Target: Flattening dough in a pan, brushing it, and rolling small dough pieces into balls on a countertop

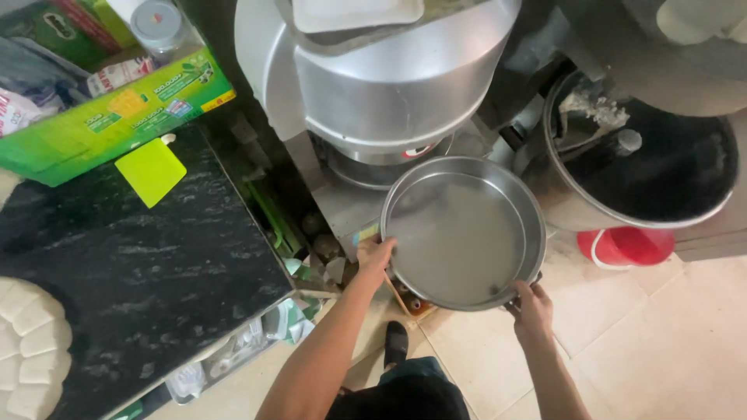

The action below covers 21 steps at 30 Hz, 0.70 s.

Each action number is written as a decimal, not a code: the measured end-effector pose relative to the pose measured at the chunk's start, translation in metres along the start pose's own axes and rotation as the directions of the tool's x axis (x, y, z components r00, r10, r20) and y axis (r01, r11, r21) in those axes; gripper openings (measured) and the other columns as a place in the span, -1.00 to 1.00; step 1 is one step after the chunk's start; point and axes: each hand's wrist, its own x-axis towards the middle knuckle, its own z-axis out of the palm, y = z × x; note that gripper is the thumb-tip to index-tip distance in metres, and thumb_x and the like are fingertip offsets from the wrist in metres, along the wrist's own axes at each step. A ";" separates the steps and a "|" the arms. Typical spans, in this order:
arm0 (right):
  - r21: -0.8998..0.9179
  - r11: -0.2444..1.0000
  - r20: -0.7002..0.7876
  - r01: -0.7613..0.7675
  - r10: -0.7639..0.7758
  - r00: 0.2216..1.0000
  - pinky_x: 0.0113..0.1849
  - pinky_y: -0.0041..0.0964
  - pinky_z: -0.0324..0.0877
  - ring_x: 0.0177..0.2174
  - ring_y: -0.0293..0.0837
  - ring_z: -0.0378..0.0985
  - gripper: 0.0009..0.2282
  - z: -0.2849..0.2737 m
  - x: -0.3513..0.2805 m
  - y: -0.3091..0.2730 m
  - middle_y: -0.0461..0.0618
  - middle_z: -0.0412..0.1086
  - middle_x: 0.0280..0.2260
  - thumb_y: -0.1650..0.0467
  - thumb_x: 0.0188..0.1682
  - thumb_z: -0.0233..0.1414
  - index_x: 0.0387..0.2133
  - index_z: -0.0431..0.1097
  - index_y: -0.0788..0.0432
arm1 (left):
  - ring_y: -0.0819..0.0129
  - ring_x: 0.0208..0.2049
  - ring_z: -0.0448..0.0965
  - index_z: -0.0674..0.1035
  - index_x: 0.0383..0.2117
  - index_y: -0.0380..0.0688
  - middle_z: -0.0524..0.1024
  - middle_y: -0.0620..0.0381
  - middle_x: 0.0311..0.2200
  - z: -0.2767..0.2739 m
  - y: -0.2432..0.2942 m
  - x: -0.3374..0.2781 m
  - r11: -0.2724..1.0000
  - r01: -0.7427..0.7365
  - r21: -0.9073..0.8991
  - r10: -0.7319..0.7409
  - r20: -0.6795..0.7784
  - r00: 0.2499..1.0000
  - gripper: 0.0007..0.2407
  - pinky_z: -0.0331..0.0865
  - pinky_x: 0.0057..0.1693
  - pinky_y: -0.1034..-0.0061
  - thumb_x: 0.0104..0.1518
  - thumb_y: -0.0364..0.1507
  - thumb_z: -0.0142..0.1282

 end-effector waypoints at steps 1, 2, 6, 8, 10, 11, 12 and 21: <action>-0.011 1.000 -0.012 0.011 -0.011 1.000 -0.46 -0.29 0.37 -0.55 -0.17 0.34 -0.94 0.001 0.006 0.003 -0.08 0.24 -0.58 0.46 -0.11 0.09 -0.40 0.36 0.12 | 0.38 -0.66 0.08 0.31 -0.70 -0.03 0.13 0.19 -0.76 0.001 0.004 -0.001 1.000 0.001 -0.020 -0.001 0.017 1.000 -0.73 -0.01 -0.38 0.27 0.05 -0.44 0.20; -0.017 1.000 -0.002 0.010 -0.010 1.000 -0.46 -0.29 0.37 -0.55 -0.17 0.34 -0.94 0.004 0.001 -0.001 -0.08 0.24 -0.58 0.46 -0.11 0.09 -0.40 0.36 0.12 | 0.38 -0.66 0.08 0.31 -0.70 -0.03 0.13 0.19 -0.76 0.005 0.001 0.001 1.000 0.003 -0.027 -0.003 0.008 1.000 -0.73 -0.01 -0.38 0.27 0.05 -0.44 0.20; 0.006 1.000 -0.021 -0.003 0.003 1.000 -0.47 -0.29 0.25 -0.52 -0.16 0.28 -0.90 0.012 -0.019 -0.021 -0.07 0.19 -0.55 0.49 -0.12 0.10 -0.46 0.28 0.13 | 0.31 -0.39 0.62 0.74 -0.24 -0.16 0.68 0.10 -0.39 0.010 0.005 -0.009 0.996 -0.016 -0.083 0.014 -0.024 1.000 -0.79 0.43 -0.23 0.39 0.05 -0.36 0.26; 0.026 1.000 -0.020 -0.008 0.008 1.000 -0.47 -0.29 0.25 -0.51 -0.19 0.28 -0.84 0.018 -0.032 -0.032 -0.08 0.18 -0.56 0.49 -0.13 0.14 -0.49 0.23 0.11 | 0.30 -0.38 0.63 0.72 -0.23 -0.21 0.68 0.08 -0.38 0.005 0.012 -0.016 0.993 -0.022 -0.114 0.023 0.002 1.000 -0.82 0.44 -0.22 0.41 0.12 -0.40 0.25; -0.008 1.000 -0.019 -0.022 0.022 1.000 -0.40 -0.26 0.31 -0.44 -0.13 0.31 -0.87 0.026 -0.045 -0.047 0.02 0.26 -0.48 0.48 -0.09 0.10 -0.42 0.24 0.18 | 0.48 -0.63 0.22 0.72 -0.17 -0.15 0.33 0.26 -0.70 0.001 0.017 -0.015 0.993 -0.019 -0.120 0.021 0.015 1.000 -0.79 0.15 -0.43 0.51 0.08 -0.42 0.24; -0.013 1.000 -0.010 -0.023 0.023 1.000 -0.40 -0.26 0.31 -0.44 -0.13 0.31 -0.87 0.027 -0.038 -0.044 0.02 0.26 -0.48 0.48 -0.09 0.10 -0.42 0.24 0.18 | 0.48 -0.63 0.22 0.72 -0.17 -0.15 0.33 0.26 -0.70 0.000 0.021 -0.012 0.992 -0.020 -0.126 0.021 0.006 1.000 -0.79 0.15 -0.43 0.51 0.08 -0.42 0.24; -0.007 0.999 -0.008 -0.045 0.044 0.999 -0.36 -0.22 0.39 -0.36 -0.04 0.38 -0.90 0.026 -0.032 -0.041 0.12 0.34 -0.36 0.51 -0.06 0.08 -0.35 0.29 0.24 | 0.38 -0.47 0.38 0.71 -0.17 -0.13 0.46 0.23 -0.53 -0.001 0.025 -0.011 0.985 0.048 -0.163 -0.041 0.050 0.998 -0.77 0.24 -0.27 0.42 0.11 -0.33 0.27; 0.201 0.978 0.120 -0.057 0.033 0.992 -0.08 0.18 0.43 -0.15 0.12 0.53 -0.65 0.112 0.023 -0.016 0.12 0.39 -0.15 0.38 -0.01 0.25 0.01 0.36 0.14 | -0.03 0.35 0.24 0.18 0.41 -0.18 0.11 -0.15 0.40 -0.033 0.050 -0.043 0.858 0.007 -0.514 0.073 0.136 0.988 -0.50 0.17 0.43 0.04 0.40 -0.27 -0.04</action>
